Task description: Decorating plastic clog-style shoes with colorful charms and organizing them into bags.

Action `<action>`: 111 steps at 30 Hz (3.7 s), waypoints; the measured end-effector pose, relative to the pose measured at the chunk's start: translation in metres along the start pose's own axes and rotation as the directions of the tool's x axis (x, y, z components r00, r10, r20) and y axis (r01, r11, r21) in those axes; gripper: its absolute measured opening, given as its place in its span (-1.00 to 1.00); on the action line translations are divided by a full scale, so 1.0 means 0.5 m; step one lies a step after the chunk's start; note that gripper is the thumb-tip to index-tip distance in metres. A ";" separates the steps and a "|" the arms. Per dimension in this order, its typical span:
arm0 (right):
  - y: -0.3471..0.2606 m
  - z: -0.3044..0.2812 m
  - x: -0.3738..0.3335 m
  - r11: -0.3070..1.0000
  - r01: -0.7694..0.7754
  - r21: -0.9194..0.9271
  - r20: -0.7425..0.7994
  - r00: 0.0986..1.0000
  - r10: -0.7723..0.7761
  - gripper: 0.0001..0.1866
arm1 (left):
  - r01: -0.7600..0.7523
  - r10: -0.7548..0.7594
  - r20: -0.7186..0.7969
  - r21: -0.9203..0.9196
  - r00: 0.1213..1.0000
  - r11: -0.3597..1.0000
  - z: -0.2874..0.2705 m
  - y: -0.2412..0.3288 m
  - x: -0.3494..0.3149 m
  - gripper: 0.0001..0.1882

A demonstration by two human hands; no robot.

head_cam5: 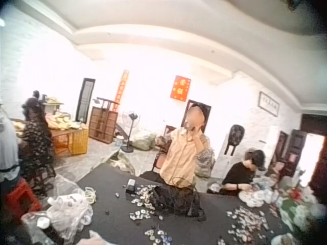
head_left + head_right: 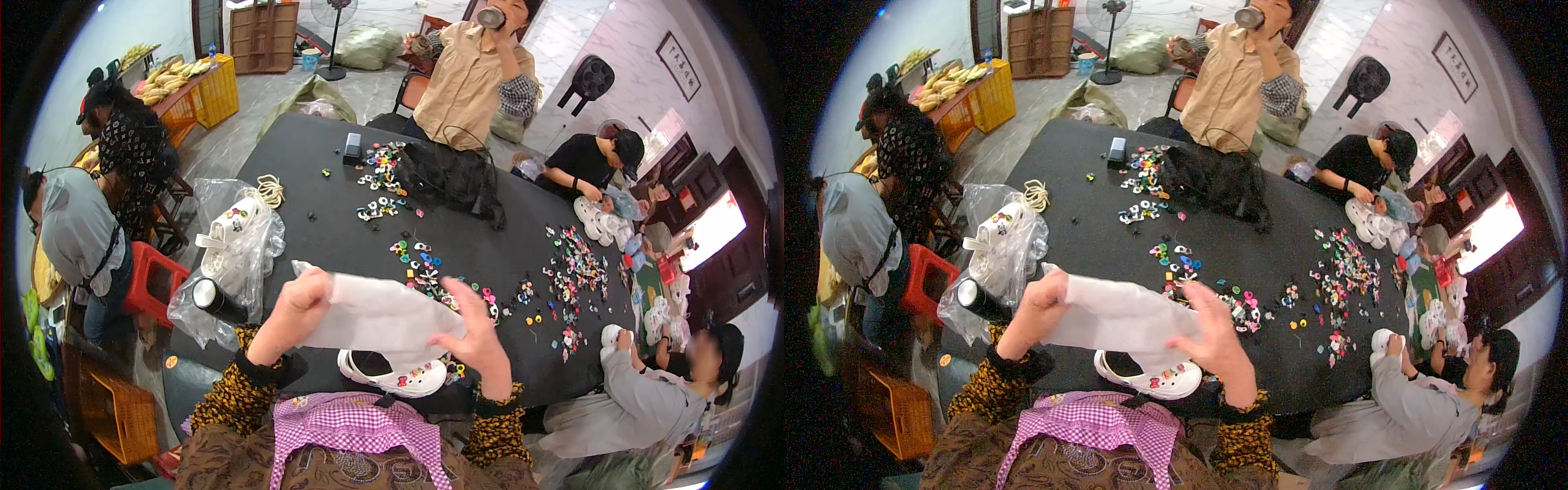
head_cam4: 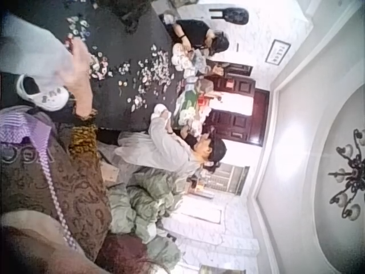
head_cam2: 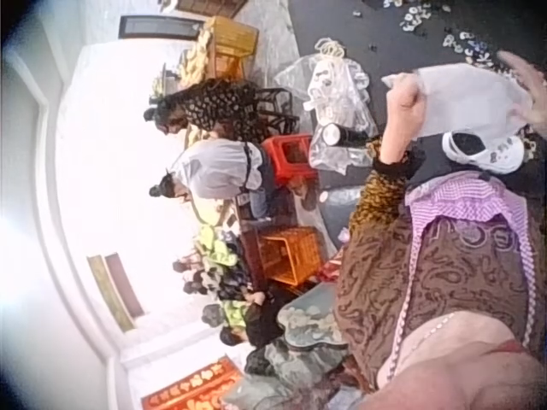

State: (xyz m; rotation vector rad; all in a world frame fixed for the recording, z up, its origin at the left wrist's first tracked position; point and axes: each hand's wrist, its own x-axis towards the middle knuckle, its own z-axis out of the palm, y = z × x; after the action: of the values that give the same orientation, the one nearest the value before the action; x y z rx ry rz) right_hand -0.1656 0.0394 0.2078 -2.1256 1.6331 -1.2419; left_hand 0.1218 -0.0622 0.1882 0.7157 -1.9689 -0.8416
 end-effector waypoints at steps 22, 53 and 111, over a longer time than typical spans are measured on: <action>-0.012 0.153 -0.003 -0.162 -0.290 0.943 0.332 0.805 0.491 -0.64 | -0.178 0.136 0.181 0.243 0.974 0.953 0.162 0.016 -0.061 0.02; 0.001 0.220 -0.070 0.409 -0.424 0.808 0.073 0.761 0.644 -0.66 | 0.575 -0.577 0.457 -0.818 0.677 0.027 0.200 -0.018 -0.080 -0.61; 0.118 0.188 -0.306 0.859 -0.406 -0.311 0.002 0.904 0.428 -0.58 | -0.143 -0.119 0.497 0.456 0.860 0.878 0.335 -0.100 -0.166 -0.85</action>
State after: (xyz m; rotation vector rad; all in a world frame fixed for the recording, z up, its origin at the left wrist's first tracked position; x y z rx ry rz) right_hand -0.1482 0.1190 0.0371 -1.7848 2.2187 -0.8123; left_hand 0.0238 0.0165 0.0413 0.8124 -2.7245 -0.5628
